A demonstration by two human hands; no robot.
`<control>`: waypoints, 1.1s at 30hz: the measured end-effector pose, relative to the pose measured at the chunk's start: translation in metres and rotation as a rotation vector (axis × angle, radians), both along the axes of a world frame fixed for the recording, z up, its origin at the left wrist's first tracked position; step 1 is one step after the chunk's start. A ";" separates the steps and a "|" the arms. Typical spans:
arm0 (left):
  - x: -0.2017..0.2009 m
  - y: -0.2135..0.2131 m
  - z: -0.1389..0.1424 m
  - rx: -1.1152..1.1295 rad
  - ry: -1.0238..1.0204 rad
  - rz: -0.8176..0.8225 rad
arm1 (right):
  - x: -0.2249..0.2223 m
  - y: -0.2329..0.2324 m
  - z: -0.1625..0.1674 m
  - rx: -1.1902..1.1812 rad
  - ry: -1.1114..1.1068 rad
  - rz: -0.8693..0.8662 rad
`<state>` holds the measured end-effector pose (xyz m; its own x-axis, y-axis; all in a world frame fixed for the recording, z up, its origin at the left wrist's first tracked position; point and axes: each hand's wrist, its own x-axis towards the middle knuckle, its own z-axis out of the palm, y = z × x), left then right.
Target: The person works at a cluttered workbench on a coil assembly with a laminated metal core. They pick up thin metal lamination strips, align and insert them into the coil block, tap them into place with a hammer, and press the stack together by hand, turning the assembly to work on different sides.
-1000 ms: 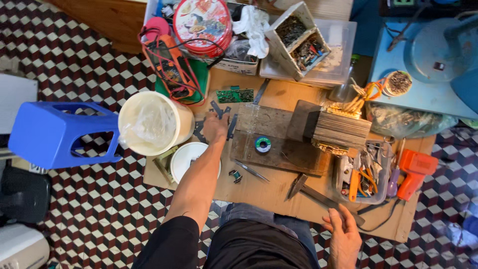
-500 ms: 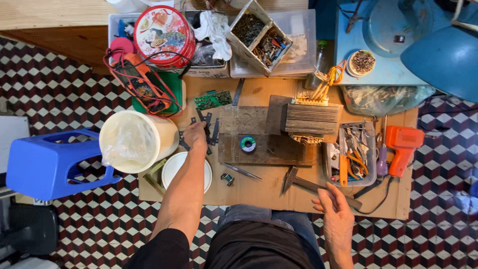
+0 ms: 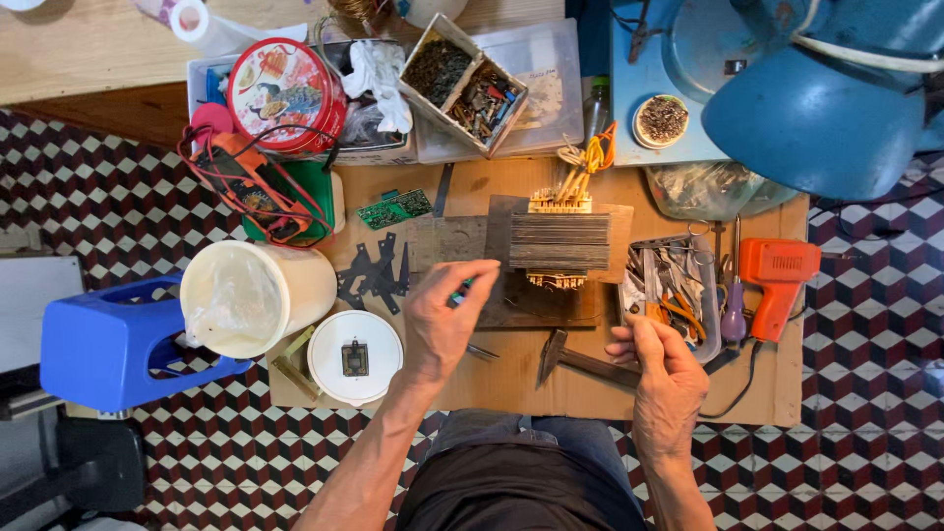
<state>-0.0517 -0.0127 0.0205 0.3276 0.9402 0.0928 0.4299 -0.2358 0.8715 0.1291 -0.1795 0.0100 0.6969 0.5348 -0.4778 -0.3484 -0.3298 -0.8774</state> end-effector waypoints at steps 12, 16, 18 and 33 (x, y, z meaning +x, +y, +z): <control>0.070 0.018 0.018 0.357 0.261 -0.370 | 0.029 0.059 0.003 0.091 0.070 0.040; 0.071 0.019 0.016 0.344 0.325 -0.383 | 0.024 0.064 -0.004 0.022 -0.076 0.127; 0.074 0.018 0.018 0.347 0.327 -0.386 | 0.025 0.064 -0.006 0.024 -0.113 0.150; 0.076 0.028 0.016 0.286 0.384 -0.466 | 0.027 0.063 -0.024 0.044 -0.054 0.146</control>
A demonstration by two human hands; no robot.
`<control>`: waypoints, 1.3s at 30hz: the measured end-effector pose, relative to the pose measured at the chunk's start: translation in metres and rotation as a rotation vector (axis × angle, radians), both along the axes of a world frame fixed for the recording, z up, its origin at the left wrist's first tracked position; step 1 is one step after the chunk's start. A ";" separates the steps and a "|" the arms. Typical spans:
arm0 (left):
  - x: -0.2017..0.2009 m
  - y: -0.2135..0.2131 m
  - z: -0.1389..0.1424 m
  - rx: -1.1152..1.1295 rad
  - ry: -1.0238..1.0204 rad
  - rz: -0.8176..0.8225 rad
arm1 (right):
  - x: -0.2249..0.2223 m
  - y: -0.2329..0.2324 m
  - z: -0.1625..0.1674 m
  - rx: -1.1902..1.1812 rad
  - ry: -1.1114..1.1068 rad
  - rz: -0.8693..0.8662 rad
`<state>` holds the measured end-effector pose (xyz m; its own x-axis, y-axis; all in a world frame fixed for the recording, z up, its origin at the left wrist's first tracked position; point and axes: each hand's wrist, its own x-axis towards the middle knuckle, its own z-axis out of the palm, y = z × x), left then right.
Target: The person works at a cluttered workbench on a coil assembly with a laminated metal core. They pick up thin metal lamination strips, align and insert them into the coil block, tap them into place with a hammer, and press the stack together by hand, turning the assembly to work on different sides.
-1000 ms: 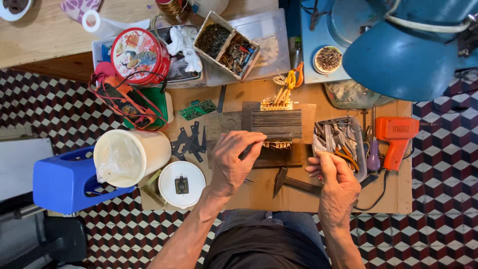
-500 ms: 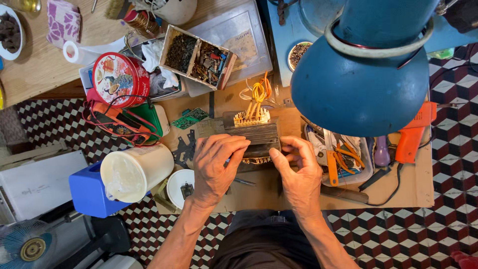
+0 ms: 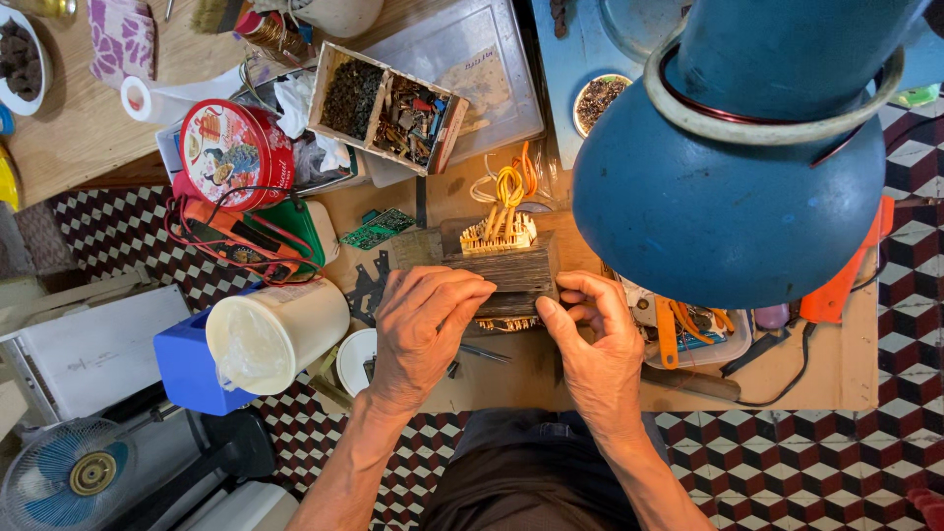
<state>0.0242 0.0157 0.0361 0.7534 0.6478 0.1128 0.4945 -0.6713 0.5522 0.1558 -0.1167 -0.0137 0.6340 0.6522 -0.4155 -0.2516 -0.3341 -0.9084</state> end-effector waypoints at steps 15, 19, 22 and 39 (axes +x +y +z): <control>0.001 0.003 0.010 0.045 0.034 -0.110 | -0.002 0.001 -0.001 0.034 0.038 -0.004; 0.000 0.015 0.015 0.065 0.119 -0.205 | -0.003 0.001 -0.002 0.036 0.064 -0.011; 0.001 0.025 0.017 -0.007 0.094 -0.247 | -0.002 0.002 -0.002 0.035 0.048 -0.009; -0.018 -0.008 -0.034 -0.970 -0.364 0.570 | 0.000 0.038 0.018 -0.126 0.127 -0.007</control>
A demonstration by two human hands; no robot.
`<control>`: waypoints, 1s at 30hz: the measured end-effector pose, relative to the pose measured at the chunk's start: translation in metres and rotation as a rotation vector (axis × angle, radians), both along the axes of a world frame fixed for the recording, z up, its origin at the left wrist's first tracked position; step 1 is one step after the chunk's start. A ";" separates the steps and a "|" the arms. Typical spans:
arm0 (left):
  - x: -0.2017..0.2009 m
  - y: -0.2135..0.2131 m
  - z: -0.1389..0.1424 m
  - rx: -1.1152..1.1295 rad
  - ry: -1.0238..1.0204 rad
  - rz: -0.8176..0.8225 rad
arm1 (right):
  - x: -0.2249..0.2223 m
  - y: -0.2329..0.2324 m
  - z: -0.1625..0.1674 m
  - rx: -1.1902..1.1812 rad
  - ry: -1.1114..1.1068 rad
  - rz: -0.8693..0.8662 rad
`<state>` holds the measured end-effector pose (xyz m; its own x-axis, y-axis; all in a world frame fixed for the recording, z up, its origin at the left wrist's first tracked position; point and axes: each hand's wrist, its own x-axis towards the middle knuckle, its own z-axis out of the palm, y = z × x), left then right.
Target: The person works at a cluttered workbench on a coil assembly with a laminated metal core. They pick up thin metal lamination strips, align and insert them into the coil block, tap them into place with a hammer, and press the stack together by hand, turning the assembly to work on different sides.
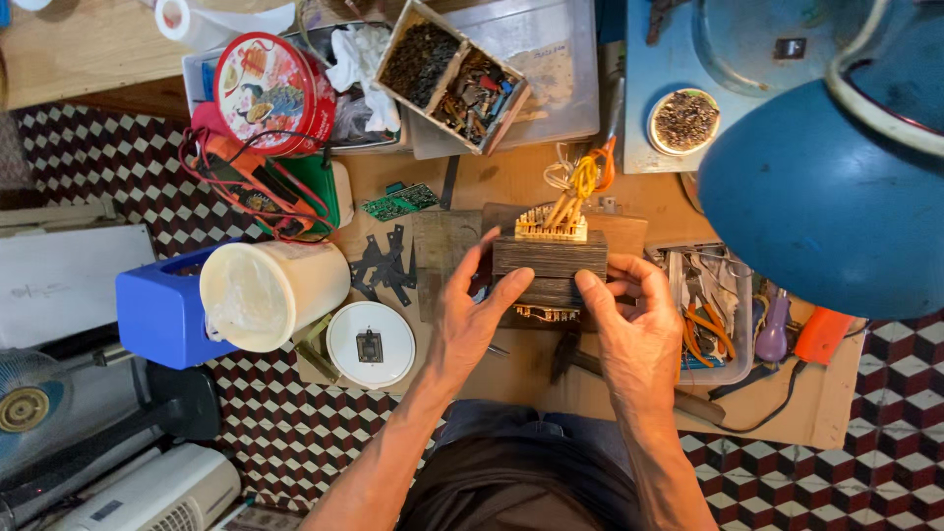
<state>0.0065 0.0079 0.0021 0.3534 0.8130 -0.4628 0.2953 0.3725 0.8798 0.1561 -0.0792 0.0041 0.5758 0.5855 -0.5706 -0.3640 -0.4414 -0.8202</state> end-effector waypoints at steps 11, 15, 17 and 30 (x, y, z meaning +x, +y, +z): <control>0.003 -0.016 -0.030 -0.139 -0.397 0.320 | -0.002 -0.002 -0.029 0.082 0.029 0.003; 0.001 -0.014 -0.018 0.089 -0.170 0.271 | -0.007 0.000 -0.033 0.107 -0.062 0.007; -0.001 -0.012 -0.012 0.204 -0.069 0.241 | -0.008 0.000 -0.031 0.115 -0.137 0.040; -0.214 0.031 -0.109 0.560 0.756 0.195 | -0.056 -0.138 -0.089 -0.256 -0.287 0.136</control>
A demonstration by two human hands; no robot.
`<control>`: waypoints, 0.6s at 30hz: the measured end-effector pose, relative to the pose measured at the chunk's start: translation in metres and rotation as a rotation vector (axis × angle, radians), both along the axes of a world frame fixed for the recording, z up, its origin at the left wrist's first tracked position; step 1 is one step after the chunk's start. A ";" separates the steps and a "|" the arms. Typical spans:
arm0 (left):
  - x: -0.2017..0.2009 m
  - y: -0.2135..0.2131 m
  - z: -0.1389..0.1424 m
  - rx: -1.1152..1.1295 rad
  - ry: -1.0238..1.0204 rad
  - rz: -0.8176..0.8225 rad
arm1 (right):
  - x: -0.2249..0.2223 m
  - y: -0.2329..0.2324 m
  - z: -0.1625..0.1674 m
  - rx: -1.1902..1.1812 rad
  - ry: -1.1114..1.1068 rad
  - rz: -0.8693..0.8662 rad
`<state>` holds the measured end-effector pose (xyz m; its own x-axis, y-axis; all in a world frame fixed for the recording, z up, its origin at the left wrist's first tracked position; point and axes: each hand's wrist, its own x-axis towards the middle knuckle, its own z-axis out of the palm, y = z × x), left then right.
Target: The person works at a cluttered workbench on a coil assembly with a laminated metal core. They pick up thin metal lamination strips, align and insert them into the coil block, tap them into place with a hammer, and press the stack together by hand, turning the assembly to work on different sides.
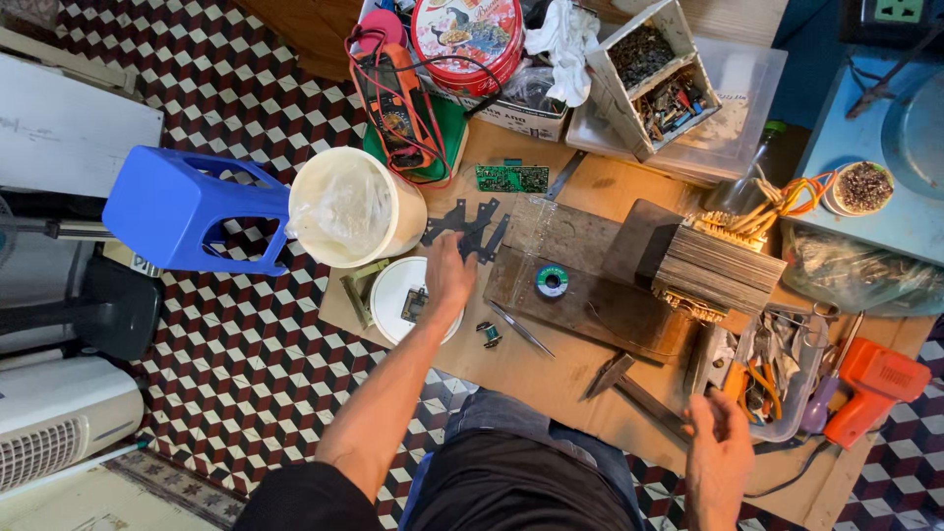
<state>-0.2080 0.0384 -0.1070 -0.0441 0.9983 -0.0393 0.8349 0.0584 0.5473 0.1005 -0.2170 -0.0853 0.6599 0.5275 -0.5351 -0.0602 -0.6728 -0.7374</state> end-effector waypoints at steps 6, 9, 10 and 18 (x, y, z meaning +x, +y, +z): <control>-0.018 0.042 -0.021 -0.391 0.087 0.014 | -0.021 -0.039 -0.041 -0.196 0.099 0.154; -0.007 0.015 -0.025 0.044 0.007 -0.042 | -0.035 -0.033 -0.048 -0.193 0.140 0.212; -0.005 0.000 -0.025 0.073 -0.042 -0.057 | -0.038 -0.028 -0.047 -0.194 0.137 0.216; -0.048 -0.102 -0.020 -0.022 -0.230 0.315 | -0.060 0.021 -0.016 -0.247 0.051 0.470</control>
<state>-0.2562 -0.0631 -0.1271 -0.3356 0.9361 -0.1054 0.6296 0.3061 0.7141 0.0407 -0.1965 -0.1018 0.3526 0.6137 -0.7065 0.2575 -0.7894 -0.5572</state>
